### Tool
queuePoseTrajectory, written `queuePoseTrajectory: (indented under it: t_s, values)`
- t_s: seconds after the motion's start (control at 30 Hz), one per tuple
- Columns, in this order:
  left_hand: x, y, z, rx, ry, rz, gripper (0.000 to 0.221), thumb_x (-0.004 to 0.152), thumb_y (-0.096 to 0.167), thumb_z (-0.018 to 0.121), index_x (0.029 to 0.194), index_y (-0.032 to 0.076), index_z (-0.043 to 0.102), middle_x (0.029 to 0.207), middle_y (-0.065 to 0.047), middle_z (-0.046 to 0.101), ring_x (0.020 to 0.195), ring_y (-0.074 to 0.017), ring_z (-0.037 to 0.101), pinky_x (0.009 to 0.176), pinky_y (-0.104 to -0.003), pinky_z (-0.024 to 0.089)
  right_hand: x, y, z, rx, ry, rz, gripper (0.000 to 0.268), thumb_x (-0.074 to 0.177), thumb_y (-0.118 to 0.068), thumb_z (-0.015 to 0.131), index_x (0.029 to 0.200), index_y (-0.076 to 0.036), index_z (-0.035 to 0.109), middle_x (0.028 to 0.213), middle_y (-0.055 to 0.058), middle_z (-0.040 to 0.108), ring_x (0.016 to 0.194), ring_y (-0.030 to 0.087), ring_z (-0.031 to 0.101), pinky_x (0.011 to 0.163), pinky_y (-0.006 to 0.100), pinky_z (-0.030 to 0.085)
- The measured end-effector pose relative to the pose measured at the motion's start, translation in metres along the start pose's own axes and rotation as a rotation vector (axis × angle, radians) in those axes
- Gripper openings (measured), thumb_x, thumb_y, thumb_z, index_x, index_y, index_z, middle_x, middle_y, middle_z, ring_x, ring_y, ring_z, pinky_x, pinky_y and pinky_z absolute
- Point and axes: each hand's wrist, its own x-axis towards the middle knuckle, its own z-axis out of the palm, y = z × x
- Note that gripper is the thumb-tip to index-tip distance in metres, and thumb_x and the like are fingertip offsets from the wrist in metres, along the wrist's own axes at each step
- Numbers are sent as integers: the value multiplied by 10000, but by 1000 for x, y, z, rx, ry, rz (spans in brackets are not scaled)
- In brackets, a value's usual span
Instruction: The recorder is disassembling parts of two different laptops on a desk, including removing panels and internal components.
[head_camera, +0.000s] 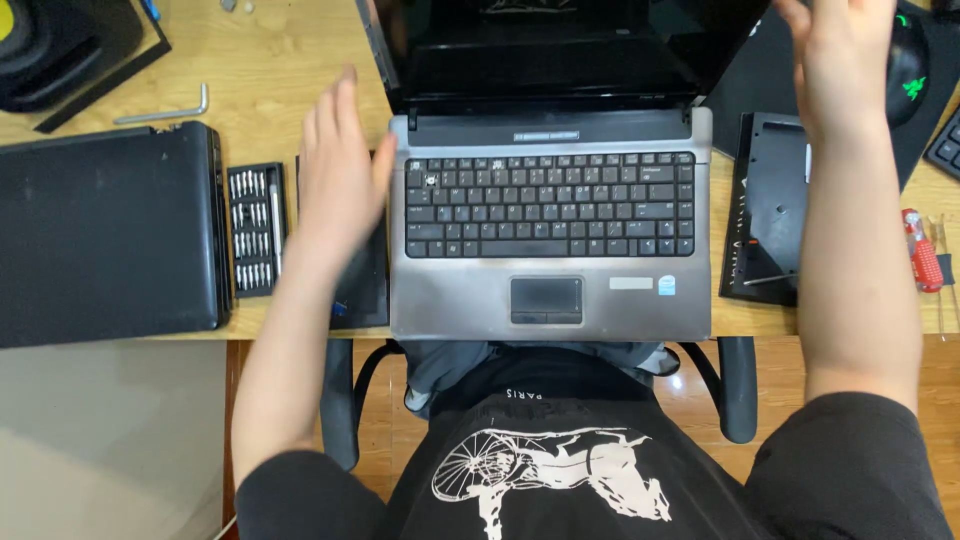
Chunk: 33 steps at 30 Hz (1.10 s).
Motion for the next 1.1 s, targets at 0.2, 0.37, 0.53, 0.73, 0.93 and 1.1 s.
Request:
queuePoseTrajectory:
  t_s: [0.2,0.37,0.53,0.73,0.93,1.1]
  values:
    - [-87,96,27,-44,-309,356,582,923,410,727,1414,141,569,1485,-162,535,1447,-373,470,1209,-536,373,-93,-54,46,-958,-125,-77,421,1144,-205,625,1476,27,511,1502,230,502,1405,342,470,1195,437,394]
    - [-105,110,56,120,-285,479,784,824,570,753,1480,193,549,1556,-225,447,1441,-441,408,1152,-638,336,-148,-53,102,-1146,-393,45,656,982,-321,691,1507,26,505,1650,333,324,1562,492,276,1251,560,279]
    - [-106,109,57,157,-284,482,827,779,583,769,1496,239,545,1571,-204,441,1453,-430,406,1154,-657,334,-157,-32,107,-1259,-422,33,729,969,-456,647,1520,-5,493,1643,335,295,1555,500,182,1250,606,156]
    - [-107,108,60,175,-293,479,808,797,568,766,1504,243,543,1573,-203,442,1459,-423,400,1165,-654,327,-152,-28,101,-1245,-489,2,734,995,-482,605,1541,-8,478,1652,324,289,1579,458,187,1266,606,143]
    - [-105,109,58,145,-273,490,799,794,542,783,1493,233,547,1564,-204,444,1450,-422,404,1158,-654,315,-152,-31,101,-1251,-496,-15,756,984,-499,598,1546,-11,465,1654,311,276,1574,443,183,1266,587,139]
    - [-101,114,50,97,-299,457,789,768,481,822,1453,186,564,1556,-183,460,1448,-415,416,1176,-612,323,-150,-36,98,-1264,-470,13,764,973,-488,638,1526,13,472,1636,283,332,1549,424,228,1240,579,178]
